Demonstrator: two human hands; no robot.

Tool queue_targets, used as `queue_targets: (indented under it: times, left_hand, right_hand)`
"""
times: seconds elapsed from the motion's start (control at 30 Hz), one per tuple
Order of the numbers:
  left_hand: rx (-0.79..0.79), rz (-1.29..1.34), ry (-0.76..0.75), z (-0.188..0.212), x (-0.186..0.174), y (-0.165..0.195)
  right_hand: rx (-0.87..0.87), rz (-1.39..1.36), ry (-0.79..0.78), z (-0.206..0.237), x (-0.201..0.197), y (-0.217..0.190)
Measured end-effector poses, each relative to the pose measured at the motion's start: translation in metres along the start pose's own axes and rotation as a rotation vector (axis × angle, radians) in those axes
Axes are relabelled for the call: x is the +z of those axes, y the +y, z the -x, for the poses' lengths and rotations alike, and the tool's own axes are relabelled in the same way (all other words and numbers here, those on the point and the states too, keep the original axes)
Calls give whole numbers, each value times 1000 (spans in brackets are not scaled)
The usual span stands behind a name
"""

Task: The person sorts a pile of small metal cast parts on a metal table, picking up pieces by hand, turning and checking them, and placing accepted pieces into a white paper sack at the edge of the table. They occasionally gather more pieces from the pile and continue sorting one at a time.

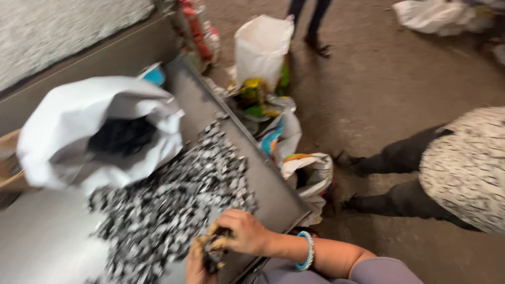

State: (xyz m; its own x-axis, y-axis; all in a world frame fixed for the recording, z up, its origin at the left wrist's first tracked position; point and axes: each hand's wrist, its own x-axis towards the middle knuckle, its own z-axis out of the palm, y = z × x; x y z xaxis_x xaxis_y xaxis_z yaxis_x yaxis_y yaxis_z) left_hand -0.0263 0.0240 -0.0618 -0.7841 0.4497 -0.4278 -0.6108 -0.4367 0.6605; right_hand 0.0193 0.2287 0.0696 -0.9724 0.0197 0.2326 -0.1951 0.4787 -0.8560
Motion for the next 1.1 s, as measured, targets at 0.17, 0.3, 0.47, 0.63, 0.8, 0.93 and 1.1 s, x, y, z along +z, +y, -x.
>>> queue_targets:
  times: [0.17, 0.3, 0.47, 0.63, 0.8, 0.93, 1.1]
  left_hand:
    - [-79, -203, 70, -47, 50, 74]
    - [209, -21, 32, -105, 119, 162]
    - [462, 192, 28, -172, 177, 249]
    - [684, -522, 109, -187, 166, 262]
    - [436, -1372, 593, -181, 157, 267]
    - [1311, -1552, 509, -160, 177, 264]
    - [1065, -1702, 433, -149, 183, 288]
  right_hand:
    - [210, -113, 25, -2, -28, 6]
    - [139, -65, 1, 5, -21, 14]
    - [55, -46, -29, 13, -9, 18]
    - [51, -15, -19, -12, -11, 17]
    - [-70, 116, 69, -91, -18, 11]
    - [-187, 63, 207, -193, -21, 6]
    - [-103, 12, 56, -284, 21, 7]
